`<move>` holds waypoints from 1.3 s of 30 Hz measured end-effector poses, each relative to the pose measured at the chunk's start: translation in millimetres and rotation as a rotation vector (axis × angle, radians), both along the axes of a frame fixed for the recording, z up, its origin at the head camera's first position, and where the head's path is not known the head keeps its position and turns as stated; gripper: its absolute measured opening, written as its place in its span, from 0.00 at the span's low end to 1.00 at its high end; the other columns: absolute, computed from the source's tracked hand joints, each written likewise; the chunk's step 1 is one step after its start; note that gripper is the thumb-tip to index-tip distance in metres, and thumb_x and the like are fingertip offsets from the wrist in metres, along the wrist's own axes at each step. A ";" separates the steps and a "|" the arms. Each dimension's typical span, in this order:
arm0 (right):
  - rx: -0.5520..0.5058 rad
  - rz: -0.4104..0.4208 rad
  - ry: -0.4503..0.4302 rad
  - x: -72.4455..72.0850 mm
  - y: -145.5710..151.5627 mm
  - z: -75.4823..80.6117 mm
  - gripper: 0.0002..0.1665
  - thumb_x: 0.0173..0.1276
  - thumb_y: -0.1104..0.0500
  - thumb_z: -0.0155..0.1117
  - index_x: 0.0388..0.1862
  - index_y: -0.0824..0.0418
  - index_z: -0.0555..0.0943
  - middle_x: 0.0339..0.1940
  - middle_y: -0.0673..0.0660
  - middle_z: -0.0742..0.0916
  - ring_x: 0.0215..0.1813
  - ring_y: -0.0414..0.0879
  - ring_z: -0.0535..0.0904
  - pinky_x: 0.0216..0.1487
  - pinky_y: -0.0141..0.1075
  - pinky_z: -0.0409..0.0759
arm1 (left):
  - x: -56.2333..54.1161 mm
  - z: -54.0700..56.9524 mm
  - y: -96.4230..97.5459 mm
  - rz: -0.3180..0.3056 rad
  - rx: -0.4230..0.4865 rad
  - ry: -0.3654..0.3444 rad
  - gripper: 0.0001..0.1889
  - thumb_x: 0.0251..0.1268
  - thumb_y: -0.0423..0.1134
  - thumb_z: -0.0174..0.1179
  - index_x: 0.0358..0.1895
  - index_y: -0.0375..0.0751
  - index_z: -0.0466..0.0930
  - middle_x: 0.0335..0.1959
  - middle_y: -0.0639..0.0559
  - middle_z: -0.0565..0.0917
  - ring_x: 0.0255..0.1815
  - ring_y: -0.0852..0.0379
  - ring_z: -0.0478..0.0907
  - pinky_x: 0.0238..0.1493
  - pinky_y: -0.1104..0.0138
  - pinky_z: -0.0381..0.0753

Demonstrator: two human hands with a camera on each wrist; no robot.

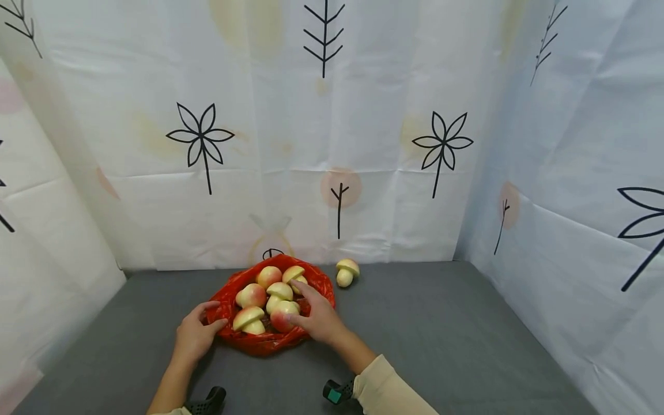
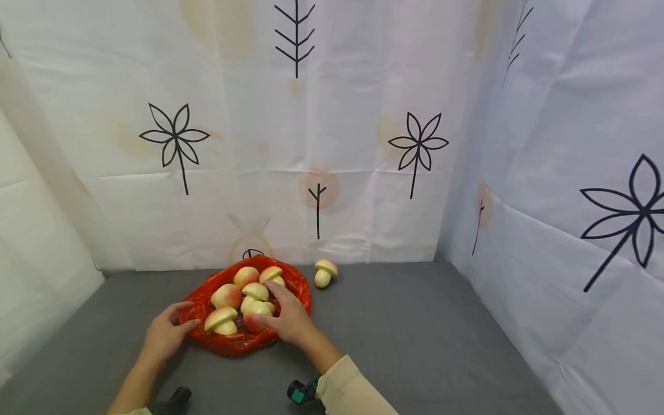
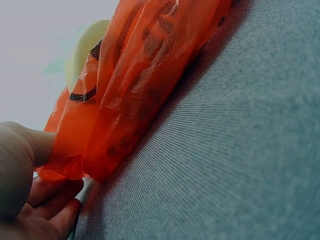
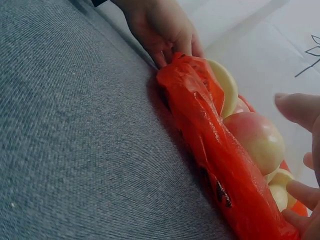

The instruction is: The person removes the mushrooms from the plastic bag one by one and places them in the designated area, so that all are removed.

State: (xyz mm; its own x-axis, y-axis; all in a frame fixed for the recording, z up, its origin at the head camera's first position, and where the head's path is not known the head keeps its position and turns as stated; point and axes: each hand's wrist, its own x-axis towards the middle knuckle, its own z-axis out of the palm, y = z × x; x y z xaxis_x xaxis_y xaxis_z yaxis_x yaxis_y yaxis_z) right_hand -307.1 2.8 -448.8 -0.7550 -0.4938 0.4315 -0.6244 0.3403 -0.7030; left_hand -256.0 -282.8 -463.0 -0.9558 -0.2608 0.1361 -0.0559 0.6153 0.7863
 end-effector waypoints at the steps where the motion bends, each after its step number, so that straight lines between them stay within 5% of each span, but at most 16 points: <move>1: 0.020 0.006 0.012 0.0 -0.3 -0.6 0.43 0.63 0.50 0.70 0.74 0.55 0.64 0.71 0.54 0.72 0.70 0.48 0.66 0.67 0.48 0.65 | 0.1 0.0 0.1 0.000 0.000 0.000 0.27 0.63 0.40 0.64 0.63 0.34 0.70 0.58 0.27 0.75 0.54 0.34 0.72 0.51 0.42 0.70; 15: 0.222 0.039 -0.010 3.4 0.4 -4.6 0.48 0.64 0.48 0.69 0.78 0.46 0.56 0.76 0.45 0.64 0.73 0.46 0.61 0.69 0.51 0.60 | 1.1 1.6 1.6 0.007 0.008 -0.007 0.27 0.63 0.39 0.65 0.63 0.34 0.70 0.57 0.26 0.75 0.54 0.34 0.72 0.52 0.43 0.70; 39: 0.258 0.015 0.038 6.2 0.2 -7.2 0.42 0.63 0.55 0.71 0.74 0.47 0.65 0.70 0.46 0.73 0.67 0.44 0.69 0.66 0.43 0.67 | 1.2 3.2 2.9 0.008 0.003 -0.021 0.26 0.64 0.39 0.64 0.63 0.34 0.69 0.59 0.25 0.74 0.56 0.33 0.71 0.54 0.42 0.69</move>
